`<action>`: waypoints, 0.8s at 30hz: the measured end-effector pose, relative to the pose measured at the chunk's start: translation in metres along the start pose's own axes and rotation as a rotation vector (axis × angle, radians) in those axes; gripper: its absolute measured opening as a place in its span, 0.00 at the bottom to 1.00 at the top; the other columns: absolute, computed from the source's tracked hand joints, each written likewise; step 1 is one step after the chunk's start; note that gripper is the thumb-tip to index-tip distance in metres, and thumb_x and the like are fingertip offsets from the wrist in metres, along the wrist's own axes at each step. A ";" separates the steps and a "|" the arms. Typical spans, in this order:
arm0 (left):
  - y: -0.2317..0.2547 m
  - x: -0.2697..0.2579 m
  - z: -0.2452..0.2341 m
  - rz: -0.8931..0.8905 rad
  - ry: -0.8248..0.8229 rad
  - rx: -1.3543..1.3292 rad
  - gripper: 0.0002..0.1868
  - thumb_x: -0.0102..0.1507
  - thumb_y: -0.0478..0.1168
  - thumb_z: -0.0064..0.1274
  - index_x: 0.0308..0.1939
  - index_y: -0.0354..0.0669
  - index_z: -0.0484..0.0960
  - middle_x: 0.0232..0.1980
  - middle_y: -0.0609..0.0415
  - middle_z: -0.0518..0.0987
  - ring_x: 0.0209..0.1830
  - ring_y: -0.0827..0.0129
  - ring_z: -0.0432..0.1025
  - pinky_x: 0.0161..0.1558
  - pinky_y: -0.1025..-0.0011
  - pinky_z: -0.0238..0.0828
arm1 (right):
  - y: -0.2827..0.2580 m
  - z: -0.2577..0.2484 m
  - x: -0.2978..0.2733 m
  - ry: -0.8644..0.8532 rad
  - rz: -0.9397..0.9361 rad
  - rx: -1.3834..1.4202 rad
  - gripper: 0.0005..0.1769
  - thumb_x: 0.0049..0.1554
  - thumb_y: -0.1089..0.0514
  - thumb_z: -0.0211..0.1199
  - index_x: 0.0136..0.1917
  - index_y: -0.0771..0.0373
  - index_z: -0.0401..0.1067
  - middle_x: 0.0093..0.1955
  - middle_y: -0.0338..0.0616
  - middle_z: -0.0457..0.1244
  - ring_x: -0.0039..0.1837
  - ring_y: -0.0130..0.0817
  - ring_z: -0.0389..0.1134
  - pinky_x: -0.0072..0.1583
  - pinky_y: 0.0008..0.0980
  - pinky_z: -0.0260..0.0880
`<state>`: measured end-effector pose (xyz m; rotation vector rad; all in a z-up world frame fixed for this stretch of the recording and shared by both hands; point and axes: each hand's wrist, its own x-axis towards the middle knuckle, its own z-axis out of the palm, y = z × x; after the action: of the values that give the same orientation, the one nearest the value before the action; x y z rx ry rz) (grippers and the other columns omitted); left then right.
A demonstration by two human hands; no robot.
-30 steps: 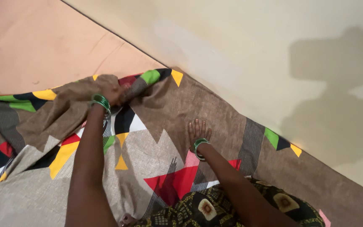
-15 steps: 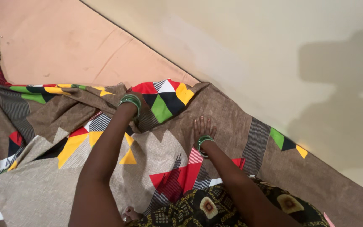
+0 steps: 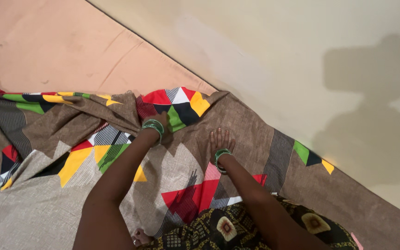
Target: The person spreads a patterned bedsheet over a mattress, smoothing it out by hand and tucking the edges underneath.
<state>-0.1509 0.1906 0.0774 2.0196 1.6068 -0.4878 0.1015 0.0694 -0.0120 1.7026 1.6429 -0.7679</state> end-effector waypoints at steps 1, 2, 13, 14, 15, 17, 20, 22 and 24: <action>0.000 0.002 -0.001 0.010 0.040 0.028 0.34 0.57 0.56 0.62 0.59 0.39 0.76 0.57 0.39 0.81 0.58 0.47 0.77 0.55 0.53 0.76 | 0.000 -0.003 -0.003 -0.003 -0.001 0.003 0.69 0.54 0.49 0.66 0.83 0.53 0.12 0.84 0.55 0.06 0.81 0.66 0.03 0.74 0.75 0.19; -0.003 0.003 -0.004 0.002 0.016 0.071 0.33 0.53 0.54 0.66 0.57 0.39 0.78 0.56 0.39 0.81 0.57 0.48 0.77 0.55 0.55 0.76 | -0.001 -0.003 -0.005 -0.009 -0.003 0.008 0.69 0.54 0.49 0.66 0.83 0.54 0.12 0.84 0.56 0.06 0.81 0.66 0.03 0.74 0.75 0.19; -0.034 0.042 -0.072 -0.147 0.394 -0.153 0.13 0.63 0.53 0.55 0.45 0.56 0.88 0.45 0.41 0.83 0.46 0.45 0.78 0.49 0.51 0.75 | -0.002 0.002 -0.002 0.031 0.003 0.019 0.68 0.55 0.53 0.65 0.84 0.53 0.12 0.84 0.54 0.05 0.81 0.64 0.02 0.73 0.75 0.15; -0.029 0.037 -0.077 -0.149 0.445 -0.166 0.13 0.64 0.52 0.54 0.44 0.56 0.89 0.44 0.41 0.83 0.46 0.45 0.78 0.49 0.51 0.75 | -0.002 0.004 0.000 0.036 0.005 0.016 0.68 0.55 0.53 0.65 0.84 0.53 0.12 0.84 0.54 0.05 0.81 0.65 0.01 0.72 0.76 0.15; -0.025 0.034 -0.082 -0.152 0.495 -0.178 0.12 0.65 0.51 0.53 0.44 0.56 0.89 0.44 0.42 0.84 0.45 0.45 0.78 0.49 0.51 0.75 | -0.002 0.007 0.002 0.049 0.008 0.025 0.67 0.55 0.52 0.65 0.83 0.52 0.12 0.84 0.53 0.05 0.81 0.64 0.02 0.72 0.76 0.15; -0.018 0.029 -0.091 -0.162 0.586 -0.231 0.12 0.66 0.50 0.52 0.44 0.56 0.89 0.43 0.42 0.84 0.44 0.44 0.79 0.48 0.51 0.76 | -0.002 0.009 0.006 0.078 0.011 0.041 0.67 0.55 0.50 0.65 0.83 0.52 0.13 0.84 0.52 0.06 0.81 0.63 0.02 0.73 0.77 0.15; -0.010 0.032 -0.104 -0.178 0.683 -0.315 0.11 0.65 0.48 0.53 0.45 0.56 0.88 0.42 0.40 0.84 0.43 0.43 0.79 0.47 0.50 0.75 | -0.003 0.009 0.005 0.042 0.028 0.024 0.69 0.53 0.49 0.66 0.83 0.51 0.13 0.84 0.52 0.05 0.81 0.63 0.02 0.73 0.76 0.16; -0.006 0.043 -0.115 -0.178 0.721 -0.325 0.10 0.66 0.46 0.52 0.46 0.55 0.87 0.40 0.37 0.83 0.41 0.41 0.78 0.45 0.49 0.75 | -0.001 0.005 0.001 0.037 0.005 0.039 0.70 0.53 0.49 0.67 0.83 0.52 0.12 0.84 0.55 0.05 0.81 0.64 0.01 0.73 0.76 0.14; -0.002 0.054 -0.121 -0.180 0.768 -0.344 0.10 0.67 0.46 0.51 0.45 0.53 0.86 0.39 0.37 0.83 0.41 0.40 0.78 0.44 0.48 0.74 | -0.001 -0.001 -0.004 0.021 -0.003 0.051 0.71 0.53 0.48 0.68 0.83 0.53 0.11 0.83 0.55 0.04 0.80 0.64 0.01 0.73 0.75 0.14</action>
<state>-0.1444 0.3052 0.1439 1.8959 2.1255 0.5552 0.1003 0.0679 -0.0087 1.7496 1.6531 -0.8026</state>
